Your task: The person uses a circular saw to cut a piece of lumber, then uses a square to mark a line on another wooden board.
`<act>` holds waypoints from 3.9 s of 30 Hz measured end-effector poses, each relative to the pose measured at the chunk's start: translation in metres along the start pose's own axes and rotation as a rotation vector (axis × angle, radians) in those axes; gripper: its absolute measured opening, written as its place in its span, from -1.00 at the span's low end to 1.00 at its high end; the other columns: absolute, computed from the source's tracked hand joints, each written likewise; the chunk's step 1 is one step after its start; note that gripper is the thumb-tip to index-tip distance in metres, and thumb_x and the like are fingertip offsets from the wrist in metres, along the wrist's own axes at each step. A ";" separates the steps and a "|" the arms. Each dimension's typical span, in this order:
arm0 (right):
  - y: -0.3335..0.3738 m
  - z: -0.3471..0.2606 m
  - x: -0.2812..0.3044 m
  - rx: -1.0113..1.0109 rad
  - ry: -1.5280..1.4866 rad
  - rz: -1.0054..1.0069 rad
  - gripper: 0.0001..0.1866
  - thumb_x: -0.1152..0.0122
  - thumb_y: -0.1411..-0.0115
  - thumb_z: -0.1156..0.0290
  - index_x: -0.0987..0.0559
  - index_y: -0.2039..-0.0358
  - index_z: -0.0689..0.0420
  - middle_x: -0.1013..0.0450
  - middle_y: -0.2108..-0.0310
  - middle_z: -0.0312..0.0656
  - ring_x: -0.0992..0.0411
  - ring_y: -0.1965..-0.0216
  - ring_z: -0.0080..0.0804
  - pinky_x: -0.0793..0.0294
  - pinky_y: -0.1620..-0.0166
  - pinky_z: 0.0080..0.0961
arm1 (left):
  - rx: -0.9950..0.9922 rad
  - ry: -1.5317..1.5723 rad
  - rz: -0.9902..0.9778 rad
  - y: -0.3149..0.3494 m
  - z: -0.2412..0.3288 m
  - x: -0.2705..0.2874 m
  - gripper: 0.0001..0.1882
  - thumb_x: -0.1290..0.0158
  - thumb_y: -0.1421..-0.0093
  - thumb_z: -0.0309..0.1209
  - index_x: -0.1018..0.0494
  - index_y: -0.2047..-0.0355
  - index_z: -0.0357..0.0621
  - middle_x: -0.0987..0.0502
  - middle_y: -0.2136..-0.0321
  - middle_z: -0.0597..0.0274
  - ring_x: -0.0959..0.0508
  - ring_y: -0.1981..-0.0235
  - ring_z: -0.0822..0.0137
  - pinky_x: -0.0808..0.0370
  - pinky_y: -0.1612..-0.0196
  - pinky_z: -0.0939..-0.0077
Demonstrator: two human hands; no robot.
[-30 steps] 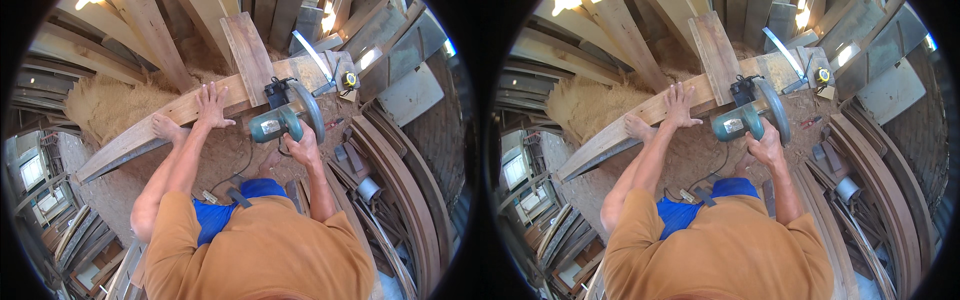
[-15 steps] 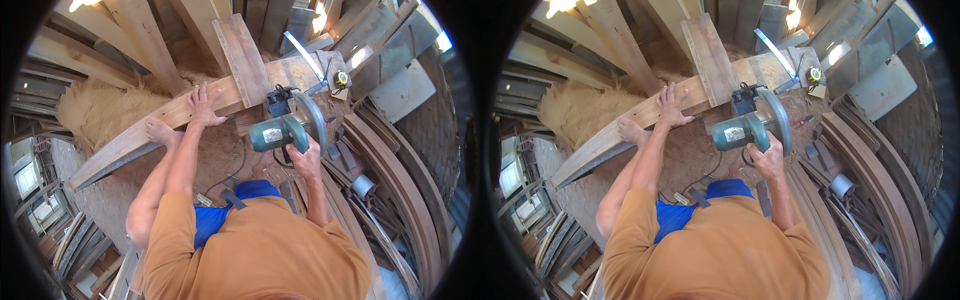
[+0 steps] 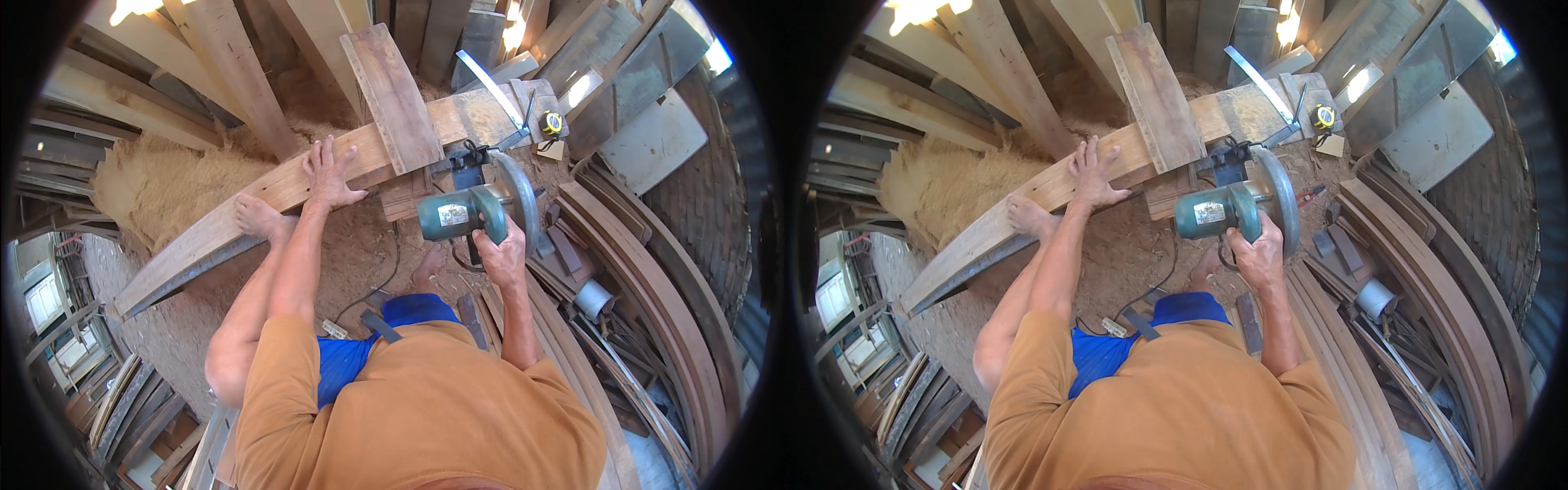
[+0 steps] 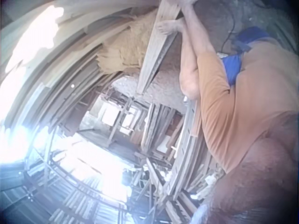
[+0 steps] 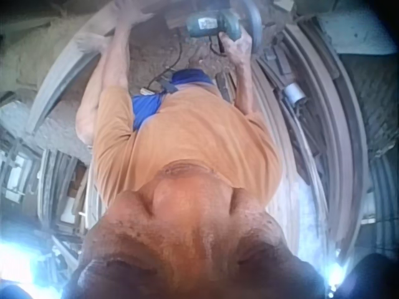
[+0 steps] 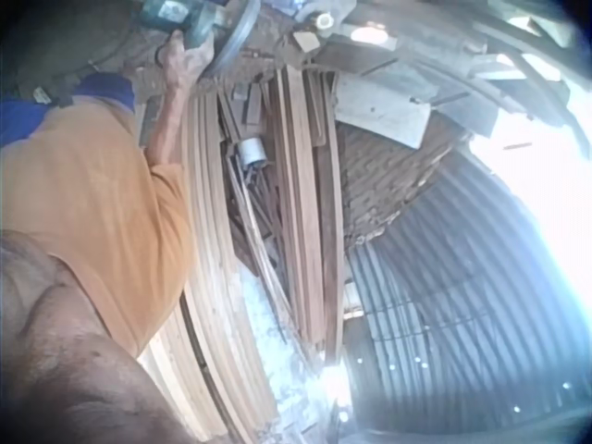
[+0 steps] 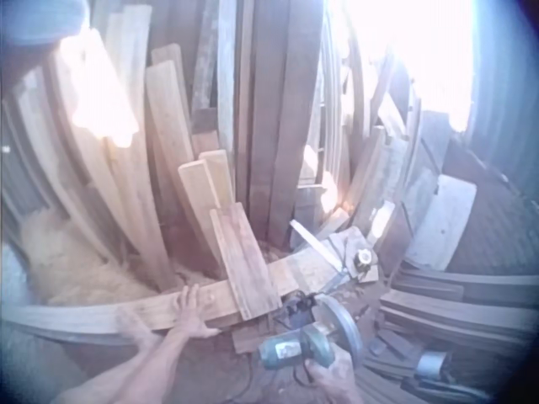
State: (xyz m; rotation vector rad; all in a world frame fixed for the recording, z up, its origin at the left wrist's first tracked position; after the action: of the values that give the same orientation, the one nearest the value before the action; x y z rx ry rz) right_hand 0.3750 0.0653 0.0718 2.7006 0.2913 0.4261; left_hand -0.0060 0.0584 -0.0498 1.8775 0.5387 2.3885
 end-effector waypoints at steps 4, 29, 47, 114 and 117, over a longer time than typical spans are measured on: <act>-0.006 -0.007 -0.006 0.008 -0.025 0.007 -0.76 -0.33 -0.19 0.50 -0.60 0.14 0.29 -0.52 0.42 -0.28 -0.42 0.39 -0.58 -0.48 0.26 -0.49 | 0.014 0.000 -0.021 -0.001 0.001 0.001 0.19 -0.57 0.31 0.03 -0.29 -0.41 0.45 0.11 -0.54 -0.06 0.22 -0.56 -0.22 0.24 -0.48 -0.40; -0.021 -0.019 -0.071 0.160 0.118 -0.156 -0.78 -0.34 -0.18 0.46 -0.57 0.20 0.27 -0.51 0.41 -0.17 -0.44 0.36 -0.47 -0.50 0.23 -0.39 | 0.036 0.095 0.006 0.000 -0.002 0.003 0.11 -0.59 0.35 0.00 -0.42 -0.32 0.47 0.06 -0.51 -0.09 0.17 -0.54 -0.23 0.18 -0.49 -0.34; -0.031 -0.009 -0.092 0.061 0.001 -0.207 -0.82 -0.32 -0.14 0.49 -0.56 0.26 0.25 -0.47 0.44 -0.27 -0.39 0.37 -0.55 -0.47 0.25 -0.45 | 0.010 0.075 0.026 0.001 -0.004 0.002 0.13 -0.60 0.39 0.02 -0.40 -0.32 0.47 0.04 -0.49 -0.16 0.13 -0.52 -0.27 0.13 -0.43 -0.41; -0.020 0.044 0.007 -0.021 -0.051 0.001 -0.71 -0.28 -0.18 0.50 -0.58 0.08 0.31 -0.52 0.33 -0.27 -0.41 0.34 -0.54 -0.47 0.22 -0.47 | 0.053 0.048 -0.026 0.000 0.002 0.004 0.13 -0.61 0.36 -0.06 -0.38 -0.32 0.45 0.08 -0.52 -0.06 0.18 -0.55 -0.20 0.18 -0.46 -0.38; -0.015 0.041 0.009 -0.091 -0.085 -0.024 -0.69 -0.28 -0.17 0.50 -0.59 0.07 0.31 -0.52 0.31 -0.27 -0.42 0.31 -0.53 -0.48 0.18 -0.46 | 0.046 0.045 -0.010 0.000 0.001 0.005 0.13 -0.61 0.37 -0.06 -0.38 -0.31 0.46 0.08 -0.52 -0.06 0.17 -0.55 -0.20 0.16 -0.46 -0.40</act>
State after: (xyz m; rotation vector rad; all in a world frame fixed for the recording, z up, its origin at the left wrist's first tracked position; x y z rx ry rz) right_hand 0.3946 0.0670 0.0323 2.6148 0.2734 0.3085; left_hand -0.0058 0.0602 -0.0454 1.8388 0.6097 2.4376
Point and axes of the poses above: each hand's wrist, its own y-axis away from the middle knuckle, its own x-axis out of the back of the hand, z = x × y, the point moved 6 cm from there along -y, towards the middle knuckle
